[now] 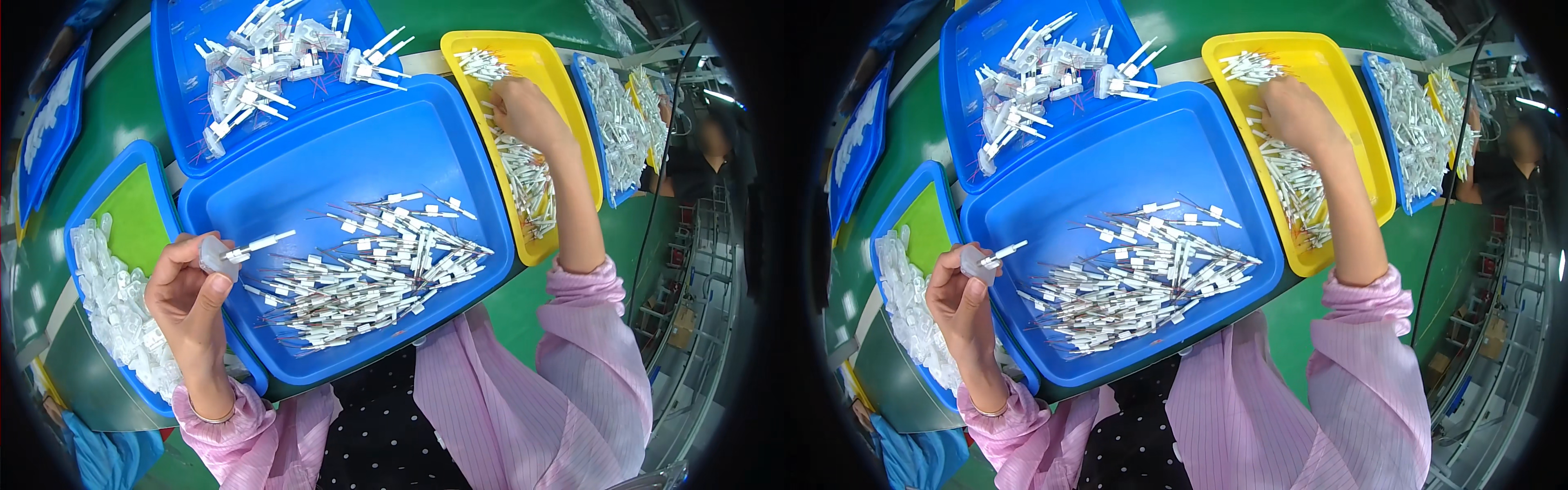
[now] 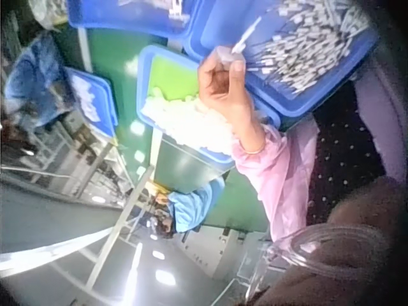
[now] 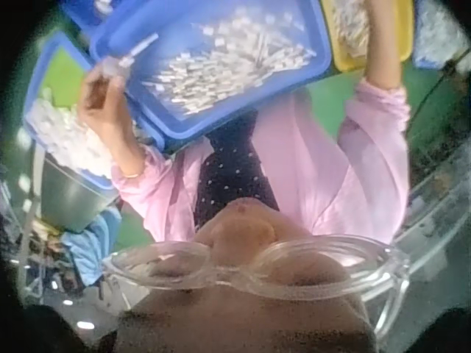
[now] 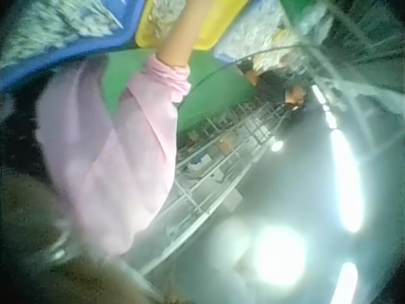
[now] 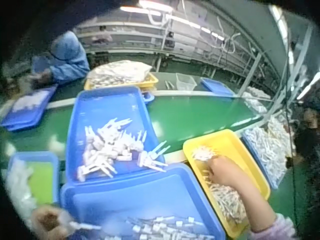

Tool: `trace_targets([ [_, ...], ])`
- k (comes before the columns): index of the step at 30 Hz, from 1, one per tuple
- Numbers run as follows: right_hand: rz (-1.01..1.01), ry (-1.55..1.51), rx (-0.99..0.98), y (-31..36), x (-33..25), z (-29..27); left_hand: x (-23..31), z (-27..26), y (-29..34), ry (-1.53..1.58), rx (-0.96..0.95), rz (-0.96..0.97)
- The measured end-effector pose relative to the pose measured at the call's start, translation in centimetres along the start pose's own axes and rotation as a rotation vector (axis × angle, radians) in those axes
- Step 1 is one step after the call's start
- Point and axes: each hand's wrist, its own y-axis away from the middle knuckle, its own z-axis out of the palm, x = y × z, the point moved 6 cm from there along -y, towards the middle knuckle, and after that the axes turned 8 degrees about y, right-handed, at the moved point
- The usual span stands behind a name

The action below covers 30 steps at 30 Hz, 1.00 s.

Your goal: The person repeatedly picks a small white plastic housing from a green tray and inserts a white wire connector with exposed copper leads from a blue tray into the housing. After each insertion, the assembled unit is placed into a yellow tray. The process is continuous and repetitive throughout the clip.

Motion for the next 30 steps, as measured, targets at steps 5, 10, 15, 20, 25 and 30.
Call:
trace_targets([
  [5, 0.086, -0.59, 0.224, 0.2, 0.4, -3.8, -0.3, 0.2, -0.1, 0.126, -0.013, -0.069],
  [10, -0.185, -1.463, 0.229, 3.3, -8.7, -8.6, -1.2, 0.9, -0.3, 0.395, -0.011, -0.091],
  [15, -0.24, -1.873, 0.145, 5.0, -16.6, -9.7, -1.4, 0.8, 0.0, 0.601, -0.075, -0.146],
  [20, -0.39, -1.764, 0.291, 5.2, -19.7, -10.0, -1.3, 0.8, -0.1, 0.781, -0.118, -0.194],
  [25, -0.376, -1.844, 0.235, 5.1, -20.6, -9.4, -1.5, 1.1, 0.2, 0.793, -0.165, -0.2],
  [30, -0.446, -1.525, 0.351, 5.2, -20.4, -10.1, -1.2, 1.3, 0.2, 0.783, -0.191, -0.193],
])
